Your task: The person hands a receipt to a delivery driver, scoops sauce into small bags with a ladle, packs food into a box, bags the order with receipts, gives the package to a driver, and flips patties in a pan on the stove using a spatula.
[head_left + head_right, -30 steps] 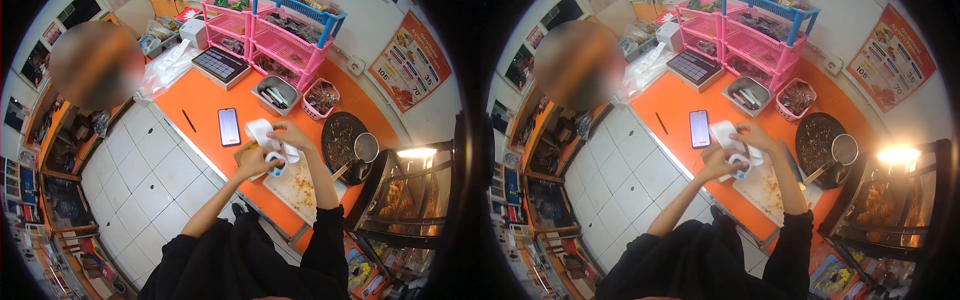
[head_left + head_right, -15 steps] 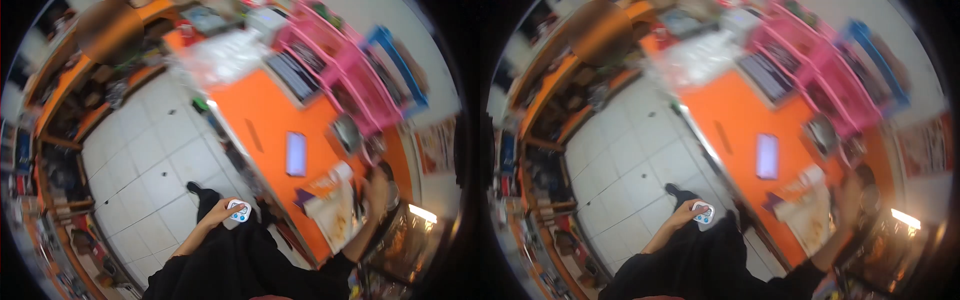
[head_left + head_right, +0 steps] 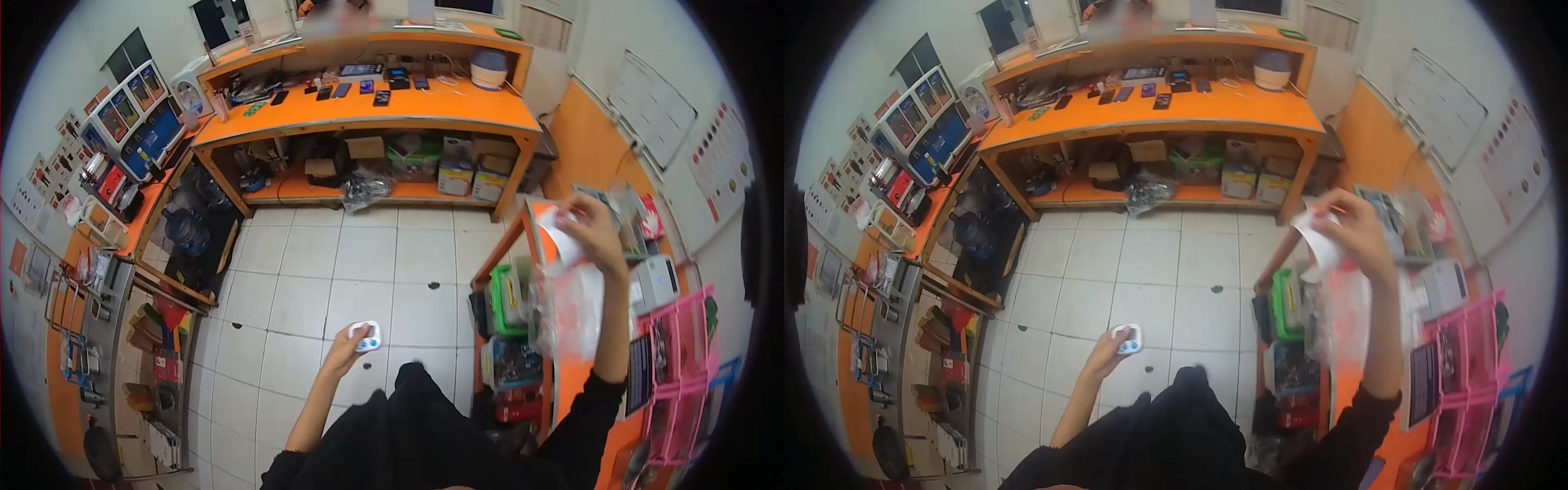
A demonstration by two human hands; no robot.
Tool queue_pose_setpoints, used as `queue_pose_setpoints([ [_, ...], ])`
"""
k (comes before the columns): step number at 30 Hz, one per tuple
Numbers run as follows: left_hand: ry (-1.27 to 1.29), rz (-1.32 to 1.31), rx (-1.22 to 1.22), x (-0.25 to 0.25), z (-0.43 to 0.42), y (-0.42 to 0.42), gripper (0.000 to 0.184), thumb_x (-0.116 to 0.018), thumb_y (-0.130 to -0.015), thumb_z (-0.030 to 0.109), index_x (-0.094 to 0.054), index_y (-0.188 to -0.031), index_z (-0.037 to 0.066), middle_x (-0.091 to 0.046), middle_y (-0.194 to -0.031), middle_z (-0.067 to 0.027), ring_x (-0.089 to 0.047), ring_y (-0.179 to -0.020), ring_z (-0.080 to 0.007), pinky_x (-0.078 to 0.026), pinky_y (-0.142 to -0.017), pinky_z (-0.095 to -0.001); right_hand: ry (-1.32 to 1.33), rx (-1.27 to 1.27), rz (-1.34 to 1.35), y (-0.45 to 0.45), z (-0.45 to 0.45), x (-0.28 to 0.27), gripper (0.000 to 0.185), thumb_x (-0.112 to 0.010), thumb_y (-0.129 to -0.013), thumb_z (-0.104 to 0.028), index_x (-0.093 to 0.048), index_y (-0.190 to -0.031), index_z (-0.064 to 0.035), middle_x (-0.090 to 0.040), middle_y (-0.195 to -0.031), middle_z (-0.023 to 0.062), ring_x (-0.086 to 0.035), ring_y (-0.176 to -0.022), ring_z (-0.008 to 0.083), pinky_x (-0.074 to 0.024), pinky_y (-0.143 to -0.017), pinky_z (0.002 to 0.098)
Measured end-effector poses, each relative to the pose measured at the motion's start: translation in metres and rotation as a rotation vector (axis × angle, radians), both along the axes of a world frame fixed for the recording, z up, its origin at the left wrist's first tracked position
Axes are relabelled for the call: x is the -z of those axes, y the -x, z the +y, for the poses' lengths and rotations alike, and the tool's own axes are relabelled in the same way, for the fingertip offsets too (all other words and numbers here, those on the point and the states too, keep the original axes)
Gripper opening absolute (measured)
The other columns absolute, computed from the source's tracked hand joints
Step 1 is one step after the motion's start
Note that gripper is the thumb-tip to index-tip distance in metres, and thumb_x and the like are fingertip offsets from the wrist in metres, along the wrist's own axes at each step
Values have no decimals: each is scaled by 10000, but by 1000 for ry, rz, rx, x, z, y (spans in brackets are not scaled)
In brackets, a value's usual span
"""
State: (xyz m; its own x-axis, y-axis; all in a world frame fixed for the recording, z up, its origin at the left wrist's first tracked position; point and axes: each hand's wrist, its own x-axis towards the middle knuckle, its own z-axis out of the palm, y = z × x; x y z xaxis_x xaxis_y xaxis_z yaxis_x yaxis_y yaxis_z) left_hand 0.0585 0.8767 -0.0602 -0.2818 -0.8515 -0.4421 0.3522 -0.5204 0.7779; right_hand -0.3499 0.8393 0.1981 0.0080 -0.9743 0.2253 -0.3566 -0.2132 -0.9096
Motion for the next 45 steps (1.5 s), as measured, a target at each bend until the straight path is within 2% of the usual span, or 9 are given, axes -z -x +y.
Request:
queue_pose_setpoints([
  [8,-115,-97,-585,52,-172,-177,237,-600,-833,263,-559,-954,63,-587,-836,-22,-573,-753,-136,-462,-618,-272,205,-246,-294,-103,-425,1,203,-664,-750,-84,-614,-926,3,-605,-884,45,-562,-758,104,-460,-675,236],
  [17,-327,23,-1021,114,-256,-254,232,-535,-860,350,-552,-948,136,-576,-762,-15,-535,-644,-148,-410,-585,-296,648,-277,-564,-241,-859,-113,461,-427,-698,159,-455,-1139,29,-542,-1136,141,-514,-1028,186,-412,-865,267],
  [21,-490,59,-1197,126,-330,-252,297,-588,-836,313,-541,-1028,91,-550,-874,-51,-543,-743,-159,-506,-612,-288,787,-106,-582,-292,-1007,-103,541,-408,-642,183,-348,-1143,-10,-515,-1175,170,-505,-1050,211,-422,-783,256],
  [23,-382,170,-1001,226,-343,-310,265,-508,-872,365,-553,-965,120,-574,-762,-43,-523,-624,-178,-427,-602,-321,877,-50,-511,-304,-1088,-100,544,-423,-635,185,-327,-1125,-30,-507,-1182,177,-508,-1042,213,-431,-704,241],
  [25,-427,81,-1086,199,-422,-286,266,-508,-873,364,-552,-965,119,-574,-764,-44,-523,-624,-179,-428,-602,-322,920,-1,-513,-318,-1167,-98,585,-432,-635,192,-323,-1149,-66,-483,-1210,179,-523,-991,194,-413,-575,220],
  [28,-447,40,-1114,167,-506,-287,266,-507,-873,364,-552,-966,118,-575,-766,-45,-524,-625,-180,-429,-602,-323,727,-104,-839,-346,-1203,-91,653,-454,-656,194,-267,-1196,-121,-461,-1230,181,-528,-819,124,-398,-500,208],
  [33,-454,-20,-1147,144,-608,-321,267,-507,-874,362,-551,-967,116,-576,-771,-48,-524,-625,-181,-430,-602,-324,866,73,-731,-369,-1327,-66,763,-530,-652,165,-169,-1252,-138,-460,-1232,178,-432,-607,74,-374,-462,189],
  [43,-553,-54,-1203,129,-737,-315,268,-505,-875,360,-550,-969,113,-578,-779,-52,-524,-627,-185,-433,-602,-327,628,282,-728,-391,-1489,-41,818,-542,-619,194,-151,-1249,-152,-471,-1217,202,-484,-707,94,-425,-543,211],
  [45,-556,-50,-1194,130,-754,-313,269,-505,-875,360,-550,-969,112,-579,-781,-53,-525,-628,-186,-434,-602,-327,598,265,-767,-394,-1505,-37,806,-519,-611,175,-157,-1255,-147,-471,-1190,213,-515,-859,164,-416,-683,245],
])
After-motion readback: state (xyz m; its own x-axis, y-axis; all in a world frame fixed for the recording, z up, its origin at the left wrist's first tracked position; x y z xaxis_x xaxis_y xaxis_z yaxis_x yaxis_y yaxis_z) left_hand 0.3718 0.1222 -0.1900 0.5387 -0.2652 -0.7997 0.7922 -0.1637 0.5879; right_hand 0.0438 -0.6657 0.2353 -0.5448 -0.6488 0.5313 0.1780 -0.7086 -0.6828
